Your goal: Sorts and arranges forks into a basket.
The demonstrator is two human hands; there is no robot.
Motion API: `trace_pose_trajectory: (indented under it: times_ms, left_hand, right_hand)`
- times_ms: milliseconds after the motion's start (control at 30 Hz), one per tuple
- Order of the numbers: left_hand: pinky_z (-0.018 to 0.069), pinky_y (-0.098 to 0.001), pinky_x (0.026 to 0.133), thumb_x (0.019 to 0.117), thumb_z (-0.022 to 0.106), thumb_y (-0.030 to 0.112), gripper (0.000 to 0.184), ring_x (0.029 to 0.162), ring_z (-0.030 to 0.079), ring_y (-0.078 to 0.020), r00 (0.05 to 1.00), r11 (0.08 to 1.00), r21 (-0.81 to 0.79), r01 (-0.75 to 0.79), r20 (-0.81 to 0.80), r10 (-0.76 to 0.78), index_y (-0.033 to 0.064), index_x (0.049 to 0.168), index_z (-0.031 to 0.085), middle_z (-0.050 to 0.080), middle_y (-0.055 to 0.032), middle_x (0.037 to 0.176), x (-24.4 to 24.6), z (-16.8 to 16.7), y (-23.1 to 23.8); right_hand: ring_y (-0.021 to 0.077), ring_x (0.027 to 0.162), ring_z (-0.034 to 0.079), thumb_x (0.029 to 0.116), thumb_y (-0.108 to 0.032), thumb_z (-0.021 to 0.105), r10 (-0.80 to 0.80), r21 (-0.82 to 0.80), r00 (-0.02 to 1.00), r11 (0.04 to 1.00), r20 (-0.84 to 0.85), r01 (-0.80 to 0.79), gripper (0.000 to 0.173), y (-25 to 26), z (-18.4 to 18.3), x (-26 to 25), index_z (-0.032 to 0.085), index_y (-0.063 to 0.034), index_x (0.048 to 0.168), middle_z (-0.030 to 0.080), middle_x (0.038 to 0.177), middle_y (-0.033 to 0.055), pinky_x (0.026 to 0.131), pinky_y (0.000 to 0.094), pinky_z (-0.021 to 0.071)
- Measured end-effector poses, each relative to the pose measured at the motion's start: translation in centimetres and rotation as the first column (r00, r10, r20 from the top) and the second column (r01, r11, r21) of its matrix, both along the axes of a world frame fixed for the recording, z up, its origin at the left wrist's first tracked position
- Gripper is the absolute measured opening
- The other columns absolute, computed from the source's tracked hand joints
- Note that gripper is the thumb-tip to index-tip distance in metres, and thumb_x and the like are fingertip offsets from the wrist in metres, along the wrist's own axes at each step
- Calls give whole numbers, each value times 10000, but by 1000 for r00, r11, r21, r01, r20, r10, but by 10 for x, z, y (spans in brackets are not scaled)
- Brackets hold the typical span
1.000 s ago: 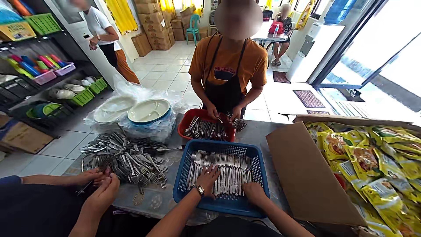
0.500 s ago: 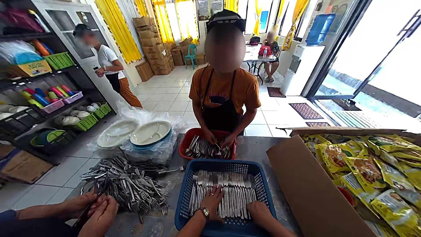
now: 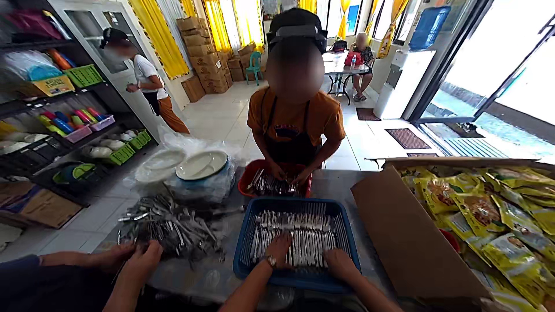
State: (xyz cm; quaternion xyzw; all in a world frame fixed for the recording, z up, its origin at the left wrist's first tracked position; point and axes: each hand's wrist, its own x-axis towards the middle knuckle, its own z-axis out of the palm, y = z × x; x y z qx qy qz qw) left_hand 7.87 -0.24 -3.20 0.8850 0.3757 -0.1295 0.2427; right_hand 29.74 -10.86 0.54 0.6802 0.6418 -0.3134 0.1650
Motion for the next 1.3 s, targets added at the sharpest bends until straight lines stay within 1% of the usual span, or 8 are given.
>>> trace_pose_trajectory:
  times_ms: [100, 267, 467, 667, 800, 967, 1133, 1300]
  left_hand:
    - [283, -571, 1225, 754, 899, 256, 1060, 1526, 287, -434, 996, 999, -8, -53, 78, 53, -30, 1586, 309, 273, -286, 1646, 4, 26, -10]
    - [133, -605, 1266, 868, 835, 300, 963, 1568, 162, -444, 959, 976, 55, -212, 201, 198, -19, 1599, 296, 244, -248, 1675, -25, 33, -13]
    - [441, -589, 1100, 1058, 570, 283, 369, 1297, 583, -397, 836, 856, -77, -511, 186, 516, -4, 1257, 686, 651, -234, 1316, -58, 37, -46]
    - [476, -622, 1025, 1007, 641, 234, 308, 1177, 631, -421, 857, 842, -209, -497, 36, 515, -47, 1113, 709, 674, -272, 1178, -53, 34, -30]
    - [457, -622, 1060, 1030, 608, 222, 371, 1267, 578, -439, 768, 763, -195, -617, 67, 637, -69, 1259, 637, 613, -298, 1302, -51, 33, -14]
    - [455, -642, 1053, 1049, 571, 233, 428, 1299, 560, -461, 603, 593, -195, -781, 14, 798, -69, 1351, 561, 585, -313, 1354, -45, 34, 3]
    - [468, -630, 1049, 1020, 645, 256, 486, 1271, 582, -465, 604, 599, -177, -781, 35, 797, -69, 1367, 551, 599, -311, 1336, -40, 23, 15]
    - [439, -576, 1113, 1046, 551, 92, 352, 1309, 566, -437, 619, 635, -148, -758, 143, 773, -60, 1361, 584, 603, -302, 1349, -44, 10, 19]
  right_hand:
    - [511, 1264, 571, 1014, -251, 610, -31, 39, 996, 999, -80, 34, 423, -8, 22, 2, 621, 28, 1331, 629, 1310, 315, 1063, 705, 405]
    - [482, 949, 692, 955, -313, 747, -66, 250, 955, 958, -290, 142, 352, -4, -17, 10, 704, 4, 1101, 722, 971, 250, 813, 728, 505]
    - [461, 979, 692, 941, -325, 747, 160, 256, 934, 963, -319, -78, 353, 17, -23, -26, 716, 4, 1064, 715, 1011, 244, 818, 708, 518]
    - [476, 1133, 650, 936, -199, 730, 367, 157, 914, 926, -175, -342, 304, 51, -28, -82, 687, -2, 1164, 690, 1163, 261, 894, 702, 503]
    - [494, 1122, 649, 972, -89, 651, 395, 127, 913, 916, -103, -382, 233, 56, -31, -94, 666, 20, 1177, 674, 1178, 279, 877, 683, 519]
    - [457, 1085, 666, 986, -180, 678, 331, 197, 920, 936, -210, -292, 246, 45, -23, -93, 667, 32, 1112, 683, 1110, 260, 868, 660, 523]
    - [378, 912, 711, 1010, -248, 675, 197, 336, 874, 941, -444, -41, 249, 8, 0, -97, 701, -5, 1059, 713, 957, 190, 800, 619, 559]
    - [395, 899, 721, 1063, -223, 520, 311, 564, 878, 824, -365, -57, 328, -23, -10, -97, 700, 27, 951, 705, 893, 206, 751, 549, 576]
